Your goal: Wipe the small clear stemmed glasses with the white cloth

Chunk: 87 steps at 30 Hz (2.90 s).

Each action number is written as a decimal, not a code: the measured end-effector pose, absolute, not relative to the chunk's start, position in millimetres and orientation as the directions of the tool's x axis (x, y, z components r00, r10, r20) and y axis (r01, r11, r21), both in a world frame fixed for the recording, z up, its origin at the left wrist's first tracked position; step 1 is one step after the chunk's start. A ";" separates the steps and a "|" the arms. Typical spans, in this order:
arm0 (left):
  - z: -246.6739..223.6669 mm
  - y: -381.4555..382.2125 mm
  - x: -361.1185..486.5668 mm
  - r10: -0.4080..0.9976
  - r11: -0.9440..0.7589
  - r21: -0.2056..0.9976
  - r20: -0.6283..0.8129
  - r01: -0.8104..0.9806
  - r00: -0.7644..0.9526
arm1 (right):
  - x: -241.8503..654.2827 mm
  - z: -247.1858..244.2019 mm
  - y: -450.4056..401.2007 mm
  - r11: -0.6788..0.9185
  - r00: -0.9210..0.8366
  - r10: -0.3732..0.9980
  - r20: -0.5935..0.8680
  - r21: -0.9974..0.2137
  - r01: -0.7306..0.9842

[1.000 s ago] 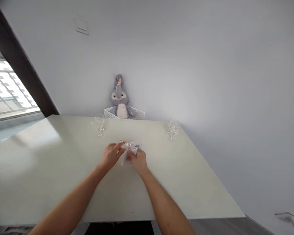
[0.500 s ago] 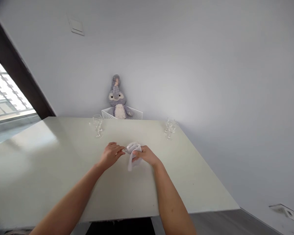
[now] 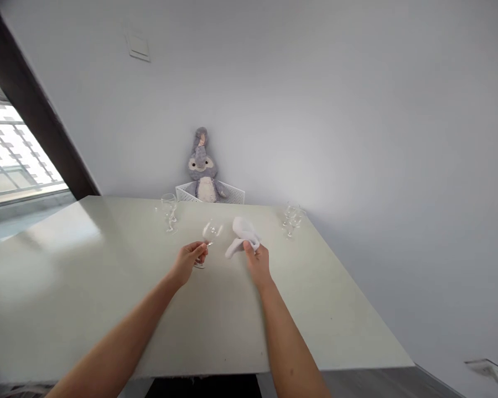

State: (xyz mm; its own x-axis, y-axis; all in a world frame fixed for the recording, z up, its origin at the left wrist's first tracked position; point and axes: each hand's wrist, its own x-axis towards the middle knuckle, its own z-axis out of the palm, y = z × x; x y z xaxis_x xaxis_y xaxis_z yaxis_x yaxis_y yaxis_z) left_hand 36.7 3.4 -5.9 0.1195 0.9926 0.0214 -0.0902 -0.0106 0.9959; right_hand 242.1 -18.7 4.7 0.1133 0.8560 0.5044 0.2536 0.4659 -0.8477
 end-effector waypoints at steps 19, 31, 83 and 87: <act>-20.7 -17.4 51.1 0.562 -0.778 0.084 0.535 0.623 0.631 | 241.7 -3.3 -7.5 0.163 -0.047 0.987 0.157 -0.961 0.222; -30.8 -21.0 64.5 0.772 -0.593 0.504 0.577 0.628 0.266 | 212.9 -14.4 0.6 0.011 0.035 0.999 -0.022 -0.669 -0.743; -14.8 -2.8 56.0 0.975 0.224 0.766 -0.178 -0.603 0.136 | 193.7 -7.8 -35.7 0.494 -0.358 0.685 0.635 -0.044 0.868; -10.8 -2.0 53.1 0.994 0.093 0.817 -0.110 -0.569 0.005 | 191.6 -6.7 -36.7 0.525 -0.377 0.670 0.639 -0.049 0.850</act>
